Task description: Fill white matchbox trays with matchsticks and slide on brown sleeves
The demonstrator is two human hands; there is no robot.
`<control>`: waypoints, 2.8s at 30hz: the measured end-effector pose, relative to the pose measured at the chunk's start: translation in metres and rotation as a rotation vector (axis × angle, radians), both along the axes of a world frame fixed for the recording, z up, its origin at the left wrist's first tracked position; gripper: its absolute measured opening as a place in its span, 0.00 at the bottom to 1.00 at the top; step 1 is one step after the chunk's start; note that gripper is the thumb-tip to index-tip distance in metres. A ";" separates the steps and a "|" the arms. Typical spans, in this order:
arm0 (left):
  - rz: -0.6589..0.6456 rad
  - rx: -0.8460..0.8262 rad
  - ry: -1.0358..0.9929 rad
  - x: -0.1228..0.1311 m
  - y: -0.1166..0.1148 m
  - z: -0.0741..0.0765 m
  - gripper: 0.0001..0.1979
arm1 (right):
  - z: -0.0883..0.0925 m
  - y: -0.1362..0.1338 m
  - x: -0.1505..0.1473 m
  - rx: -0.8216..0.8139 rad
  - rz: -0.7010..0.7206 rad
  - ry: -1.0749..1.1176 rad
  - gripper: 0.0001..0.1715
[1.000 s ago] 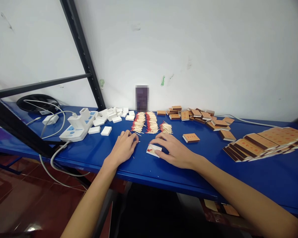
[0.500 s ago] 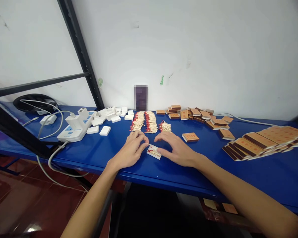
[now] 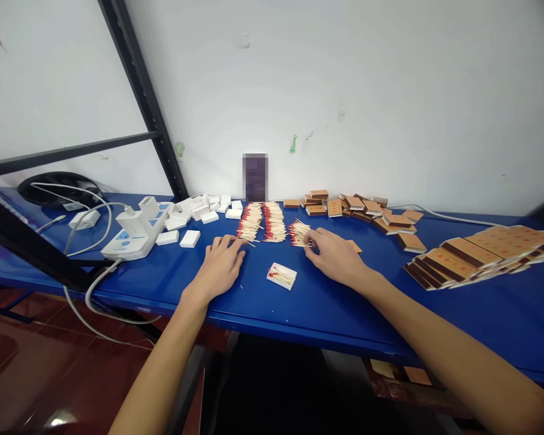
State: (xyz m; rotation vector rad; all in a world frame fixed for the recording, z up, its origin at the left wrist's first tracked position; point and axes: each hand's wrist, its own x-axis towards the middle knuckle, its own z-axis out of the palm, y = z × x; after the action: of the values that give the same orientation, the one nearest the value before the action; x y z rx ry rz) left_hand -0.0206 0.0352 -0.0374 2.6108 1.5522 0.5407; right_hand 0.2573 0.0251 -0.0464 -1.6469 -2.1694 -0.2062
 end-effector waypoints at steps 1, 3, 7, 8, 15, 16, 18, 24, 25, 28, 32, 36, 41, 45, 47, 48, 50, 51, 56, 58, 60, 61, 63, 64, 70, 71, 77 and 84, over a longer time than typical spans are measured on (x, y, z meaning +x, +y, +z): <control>0.025 -0.007 0.018 -0.003 0.002 -0.002 0.18 | -0.001 0.000 0.000 -0.005 -0.002 -0.009 0.04; 0.053 -0.020 0.047 -0.004 0.004 -0.004 0.20 | 0.000 0.001 -0.001 -0.029 0.001 -0.019 0.05; 0.083 -0.025 0.098 0.001 0.003 -0.005 0.21 | 0.004 0.000 -0.003 -0.089 -0.001 -0.039 0.09; 0.087 -0.024 0.115 0.002 0.003 -0.004 0.21 | 0.004 0.000 -0.004 -0.101 -0.006 -0.035 0.10; -0.078 -0.044 0.247 0.004 0.027 0.013 0.17 | 0.009 -0.005 -0.010 -0.155 0.077 0.051 0.08; -0.128 -0.048 0.258 0.006 0.032 0.015 0.16 | 0.012 -0.008 -0.013 -0.157 0.106 0.098 0.07; -0.198 -0.043 0.274 0.008 0.041 0.016 0.14 | 0.017 -0.015 -0.020 -0.200 0.176 0.265 0.08; -0.288 -0.014 0.130 0.012 0.035 0.016 0.12 | 0.024 -0.029 -0.037 -0.402 0.233 0.494 0.09; -0.336 -0.037 0.069 0.014 0.029 0.017 0.12 | 0.023 -0.029 -0.037 -0.388 0.226 0.482 0.09; -0.489 -0.142 -0.080 0.024 0.009 0.023 0.12 | 0.022 -0.028 -0.035 -0.293 0.222 0.508 0.09; -0.551 -0.188 -0.096 0.034 -0.001 0.027 0.11 | 0.023 -0.025 -0.030 -0.203 0.221 0.580 0.11; -0.427 -0.043 -0.037 0.022 0.020 0.022 0.13 | 0.020 -0.021 -0.025 -0.154 0.231 0.500 0.09; -0.172 0.124 0.165 -0.005 0.049 0.013 0.11 | 0.010 -0.011 -0.019 -0.088 0.160 0.216 0.08; -0.156 0.126 0.225 -0.007 0.052 0.008 0.12 | 0.007 -0.005 -0.016 -0.148 0.042 0.068 0.09; -0.162 0.128 0.232 -0.005 0.051 0.007 0.12 | 0.007 -0.005 -0.016 -0.155 -0.012 0.027 0.08; -0.163 0.130 0.232 -0.004 0.051 0.006 0.12 | 0.007 -0.004 -0.016 -0.154 -0.033 0.011 0.08; -0.165 0.126 0.222 -0.003 0.051 0.005 0.12 | 0.008 -0.004 -0.016 -0.152 -0.065 -0.013 0.07; -0.169 0.118 0.213 -0.003 0.051 0.005 0.12 | 0.008 -0.004 -0.016 -0.155 -0.074 -0.020 0.07; -0.185 0.087 0.173 -0.004 0.049 0.004 0.14 | 0.007 -0.002 -0.013 -0.156 -0.041 0.009 0.08; -0.192 0.091 0.173 -0.004 0.047 0.005 0.13 | 0.006 -0.001 -0.011 -0.160 -0.010 0.034 0.09; -0.202 0.090 0.163 -0.004 0.045 0.006 0.13 | 0.006 -0.001 -0.011 -0.167 0.022 0.049 0.09; -0.207 0.089 0.155 -0.004 0.044 0.006 0.12 | 0.007 -0.002 -0.012 -0.163 0.047 0.059 0.09; -0.216 0.090 0.142 -0.002 0.043 0.006 0.12 | 0.009 -0.007 -0.016 -0.143 0.118 0.115 0.08; -0.218 0.096 0.137 0.000 0.042 0.006 0.12 | 0.010 -0.011 -0.020 -0.135 0.162 0.164 0.08; -0.190 0.203 0.146 0.030 0.042 0.007 0.11 | 0.012 -0.030 -0.042 -0.219 0.233 0.346 0.08; -0.179 0.213 0.170 0.035 0.043 0.007 0.11 | 0.012 -0.030 -0.042 -0.218 0.214 0.344 0.08; -0.134 0.234 0.250 0.045 0.047 0.005 0.11 | 0.013 -0.019 -0.027 -0.096 0.089 0.311 0.07; -0.204 0.126 0.135 0.038 0.041 0.008 0.10 | 0.014 -0.020 -0.025 -0.148 0.083 0.171 0.08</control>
State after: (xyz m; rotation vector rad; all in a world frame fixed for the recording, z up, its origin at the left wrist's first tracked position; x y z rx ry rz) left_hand 0.0169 0.0766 -0.0290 2.9125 1.3006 0.4694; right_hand 0.2320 0.0047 -0.0321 -1.5846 -2.1601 0.1181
